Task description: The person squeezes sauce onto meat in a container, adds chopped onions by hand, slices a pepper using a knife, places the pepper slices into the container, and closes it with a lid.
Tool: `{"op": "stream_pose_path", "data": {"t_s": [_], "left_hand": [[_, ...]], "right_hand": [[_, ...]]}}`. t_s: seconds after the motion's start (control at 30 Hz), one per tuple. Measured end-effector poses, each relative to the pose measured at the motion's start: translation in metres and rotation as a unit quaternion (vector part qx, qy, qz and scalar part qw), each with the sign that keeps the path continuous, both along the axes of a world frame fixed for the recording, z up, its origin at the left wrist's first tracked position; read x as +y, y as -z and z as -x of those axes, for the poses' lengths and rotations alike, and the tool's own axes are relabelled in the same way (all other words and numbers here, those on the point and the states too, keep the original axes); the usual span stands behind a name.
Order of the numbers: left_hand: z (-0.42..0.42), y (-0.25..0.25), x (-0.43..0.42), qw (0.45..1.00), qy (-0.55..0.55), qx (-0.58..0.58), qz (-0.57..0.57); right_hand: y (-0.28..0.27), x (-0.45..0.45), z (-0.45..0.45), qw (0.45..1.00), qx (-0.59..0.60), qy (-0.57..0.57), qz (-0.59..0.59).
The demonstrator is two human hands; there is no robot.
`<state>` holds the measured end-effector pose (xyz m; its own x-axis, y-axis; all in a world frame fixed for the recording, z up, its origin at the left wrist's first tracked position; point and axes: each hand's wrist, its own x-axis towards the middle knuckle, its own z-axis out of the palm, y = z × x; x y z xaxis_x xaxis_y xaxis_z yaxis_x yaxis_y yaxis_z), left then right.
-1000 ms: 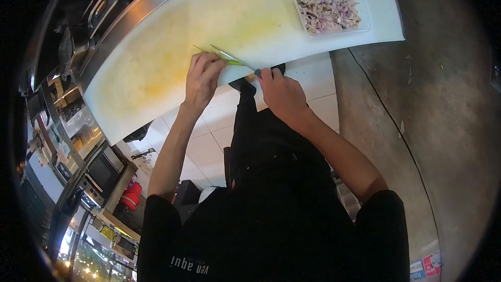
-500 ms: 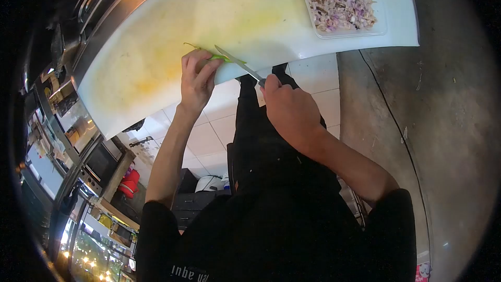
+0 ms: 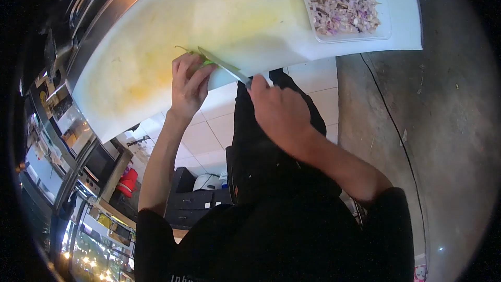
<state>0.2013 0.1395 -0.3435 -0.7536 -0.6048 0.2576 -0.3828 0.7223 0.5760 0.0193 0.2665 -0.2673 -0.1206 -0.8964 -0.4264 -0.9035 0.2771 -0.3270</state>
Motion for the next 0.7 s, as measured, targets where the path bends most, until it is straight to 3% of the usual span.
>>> {"op": "stream_pose_path", "data": {"t_s": [0.1,0.3,0.5,0.7], "left_hand": [[0.010,-0.010,0.005,0.999,-0.032,-0.002,-0.017],[0.032,-0.019,0.028,0.986,-0.154,-0.046,0.037],[0.036,-0.009,0.040,0.985,-0.154,0.007,-0.074],[0.039,-0.012,0.042,0.986,-0.156,-0.014,-0.059]], "right_hand": [[-0.017,0.004,0.005,1.000,0.001,0.010,-0.021],[0.010,0.007,0.007,0.999,-0.044,0.015,0.018],[0.002,0.004,0.015,0.998,-0.061,0.016,0.022],[0.019,0.008,0.019,0.998,-0.053,0.002,0.020]]}}
